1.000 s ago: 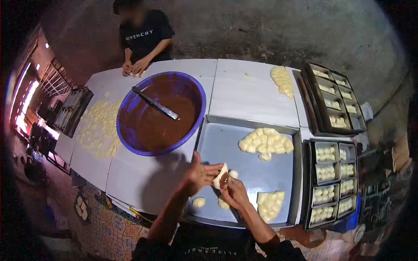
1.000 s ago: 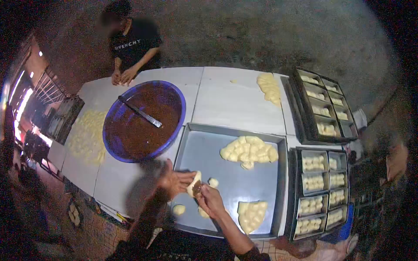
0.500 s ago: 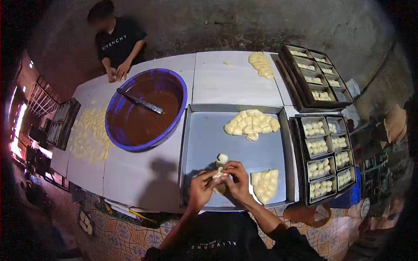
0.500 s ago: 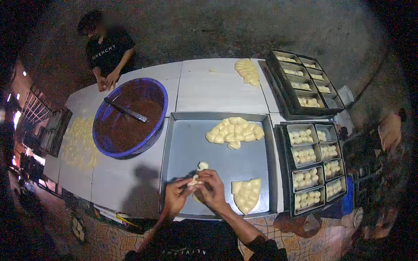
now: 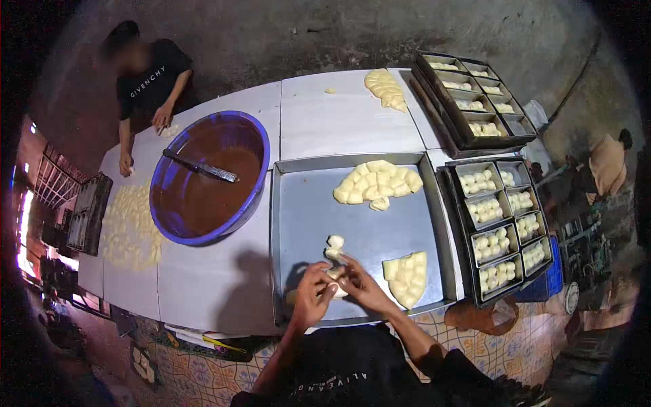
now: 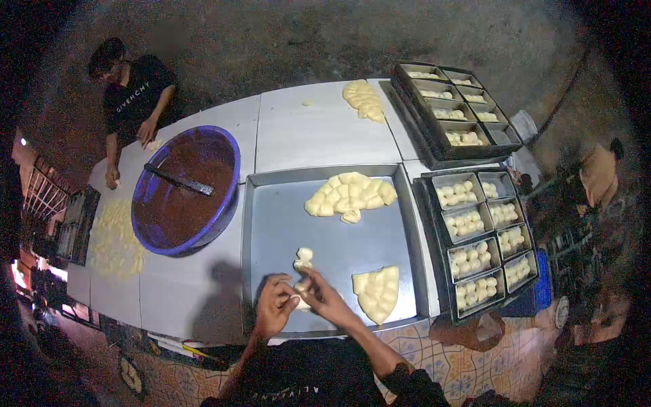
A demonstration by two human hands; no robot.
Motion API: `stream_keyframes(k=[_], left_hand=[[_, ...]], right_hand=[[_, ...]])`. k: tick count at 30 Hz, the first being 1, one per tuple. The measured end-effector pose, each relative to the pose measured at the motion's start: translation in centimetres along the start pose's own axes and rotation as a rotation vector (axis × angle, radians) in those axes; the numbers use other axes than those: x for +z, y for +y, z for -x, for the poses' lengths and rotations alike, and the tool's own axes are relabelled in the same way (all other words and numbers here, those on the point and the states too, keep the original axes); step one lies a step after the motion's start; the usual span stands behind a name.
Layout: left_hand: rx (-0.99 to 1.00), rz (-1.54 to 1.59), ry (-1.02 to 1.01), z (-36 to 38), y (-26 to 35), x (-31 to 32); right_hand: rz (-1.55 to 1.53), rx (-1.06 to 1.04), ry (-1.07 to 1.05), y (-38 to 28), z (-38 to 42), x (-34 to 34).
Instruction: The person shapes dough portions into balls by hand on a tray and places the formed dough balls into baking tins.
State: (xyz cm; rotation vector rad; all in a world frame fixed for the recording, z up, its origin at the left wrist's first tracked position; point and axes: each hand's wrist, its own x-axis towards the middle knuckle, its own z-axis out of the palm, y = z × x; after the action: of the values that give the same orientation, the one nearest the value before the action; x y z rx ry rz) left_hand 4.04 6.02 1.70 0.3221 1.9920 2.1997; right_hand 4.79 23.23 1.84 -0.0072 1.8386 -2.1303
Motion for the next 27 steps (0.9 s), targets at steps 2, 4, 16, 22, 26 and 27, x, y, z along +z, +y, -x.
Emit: stream_keyframes(k=[2, 4, 16, 22, 26, 27], left_hand=[[0.115, -0.135, -0.257, 0.1, -0.5, -0.5], [-0.005, 0.274, -0.235, -0.4, 1.0, 0.5], [0.020, 0.045, 0.341, -1.0, -2.0, -4.4], [-0.071, 0.104, 0.196, -2.0, -1.3, -1.3], [-0.077, 0.104, 0.178, -1.9, -2.2, -1.0], [-0.071, 0.103, 0.195, -2.0, -2.2, -1.4]], right_hand=[[-0.158, 0.272, -0.410, 0.1, -0.3, -1.7], [-0.104, 0.127, -0.362, 0.2, -0.3, -2.0], [0.801, -0.283, 0.533, 0.3, -8.3, -11.4], [1.067, -0.498, 0.657, 0.6, -14.0, -12.7], [0.822, -0.335, 0.526, -0.7, -11.6, -10.1], [0.518, -0.120, 0.443, -2.6, -9.2, -8.3]])
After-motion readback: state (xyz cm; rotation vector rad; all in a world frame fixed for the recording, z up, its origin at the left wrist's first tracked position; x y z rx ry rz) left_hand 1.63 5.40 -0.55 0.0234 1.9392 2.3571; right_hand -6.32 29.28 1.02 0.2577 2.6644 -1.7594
